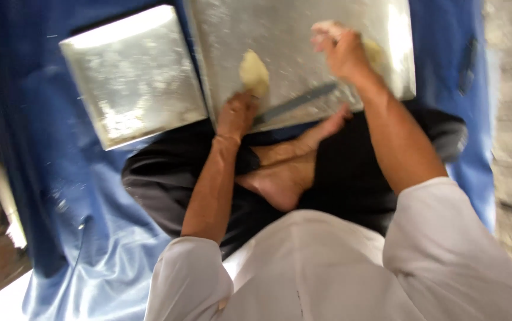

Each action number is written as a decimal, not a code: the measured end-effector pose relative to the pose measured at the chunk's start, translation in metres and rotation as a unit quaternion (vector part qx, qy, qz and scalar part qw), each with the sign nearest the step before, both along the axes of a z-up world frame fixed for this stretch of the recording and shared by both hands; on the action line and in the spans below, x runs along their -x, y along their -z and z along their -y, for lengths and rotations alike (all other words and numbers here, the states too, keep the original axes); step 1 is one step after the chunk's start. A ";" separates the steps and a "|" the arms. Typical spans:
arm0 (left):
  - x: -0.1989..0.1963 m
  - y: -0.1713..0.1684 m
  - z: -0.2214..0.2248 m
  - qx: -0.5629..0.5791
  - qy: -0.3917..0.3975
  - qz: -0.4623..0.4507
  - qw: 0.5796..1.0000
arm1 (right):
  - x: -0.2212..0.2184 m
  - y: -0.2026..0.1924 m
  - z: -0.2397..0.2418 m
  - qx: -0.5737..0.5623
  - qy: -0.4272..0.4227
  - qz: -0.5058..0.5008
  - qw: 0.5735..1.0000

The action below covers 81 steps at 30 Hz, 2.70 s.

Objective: Shaping small pieces of dough into triangular pastries and arranging them in rows on a metal baking tray.

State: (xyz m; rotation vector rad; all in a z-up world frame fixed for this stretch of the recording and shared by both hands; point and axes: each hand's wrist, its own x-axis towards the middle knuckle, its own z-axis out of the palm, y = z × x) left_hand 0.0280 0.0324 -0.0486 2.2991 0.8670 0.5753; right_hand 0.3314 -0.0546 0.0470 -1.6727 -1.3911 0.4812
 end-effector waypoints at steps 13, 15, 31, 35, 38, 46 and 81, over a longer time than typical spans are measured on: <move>-0.003 -0.023 0.018 0.074 -0.036 0.014 0.997 | -0.030 -0.005 0.103 0.469 0.164 0.153 0.854; 0.000 -0.016 0.016 0.092 -0.035 0.020 0.995 | -0.020 -0.009 0.092 0.474 0.134 0.136 0.859; -0.001 -0.021 0.014 0.167 -0.002 -0.108 0.980 | -0.014 0.005 0.080 0.304 0.274 0.029 0.912; -0.005 -0.009 0.010 0.187 -0.041 -0.084 0.978 | 0.017 0.009 0.053 0.204 0.237 -0.033 0.949; -0.009 -0.005 0.007 0.196 -0.073 -0.050 0.977 | 0.048 0.008 0.023 0.187 0.206 -0.070 0.958; -0.019 -0.010 0.010 0.319 -0.136 0.136 0.928 | 0.105 0.036 -0.046 0.240 0.156 0.067 0.956; -0.031 -0.050 -0.043 0.207 -0.229 0.049 0.950 | 0.090 0.031 -0.060 0.306 0.125 -0.122 0.936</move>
